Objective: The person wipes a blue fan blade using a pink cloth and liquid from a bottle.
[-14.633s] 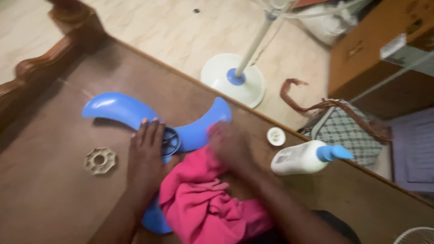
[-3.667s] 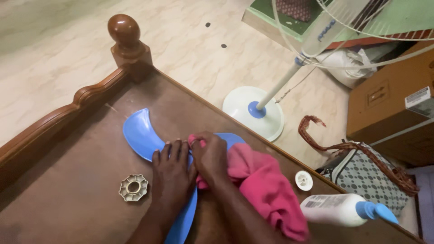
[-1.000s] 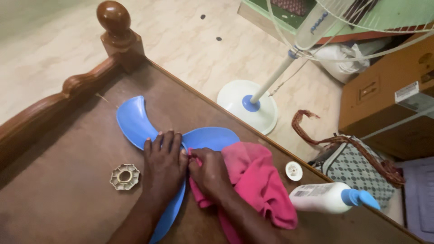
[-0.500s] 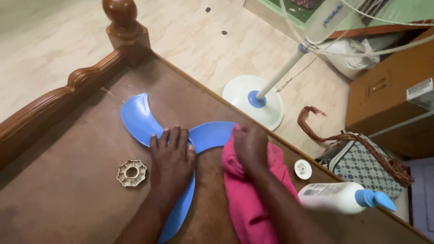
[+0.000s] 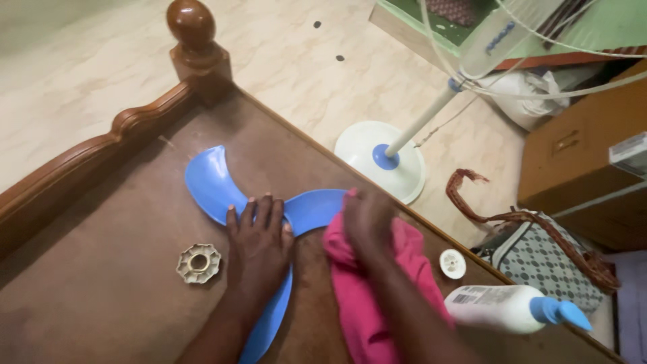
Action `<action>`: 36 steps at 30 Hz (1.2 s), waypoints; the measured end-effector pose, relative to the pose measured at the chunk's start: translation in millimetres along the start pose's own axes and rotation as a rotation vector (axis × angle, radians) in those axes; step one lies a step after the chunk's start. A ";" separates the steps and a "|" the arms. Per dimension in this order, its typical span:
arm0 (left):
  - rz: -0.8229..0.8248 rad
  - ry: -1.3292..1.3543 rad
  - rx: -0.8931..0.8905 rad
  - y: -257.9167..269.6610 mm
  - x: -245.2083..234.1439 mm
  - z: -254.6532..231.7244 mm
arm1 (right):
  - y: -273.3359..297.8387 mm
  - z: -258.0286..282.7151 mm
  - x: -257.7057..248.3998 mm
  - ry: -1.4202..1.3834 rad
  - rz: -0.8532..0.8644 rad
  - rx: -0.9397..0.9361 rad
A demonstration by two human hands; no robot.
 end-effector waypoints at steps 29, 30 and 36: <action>-0.058 0.043 0.038 -5.8 -10.2 -6.4 | -7.7 -17.8 19.4 -0.009 0.015 0.073; -0.055 0.049 0.036 -6.5 -10.1 -6.8 | 4.8 -7.3 32.2 -0.001 -0.034 0.047; -0.064 0.018 0.022 -3.1 -8.1 -5.4 | 69.5 42.2 43.8 -0.256 0.155 -0.699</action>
Point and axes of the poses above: each hand's wrist, its own y-axis away from the middle knuckle, its own x-axis out of the palm, z = x × y, the point moved 5 cm from there along -y, towards the middle knuckle, and after that the axes turned 13 degrees about -y, right-handed, at the moved point
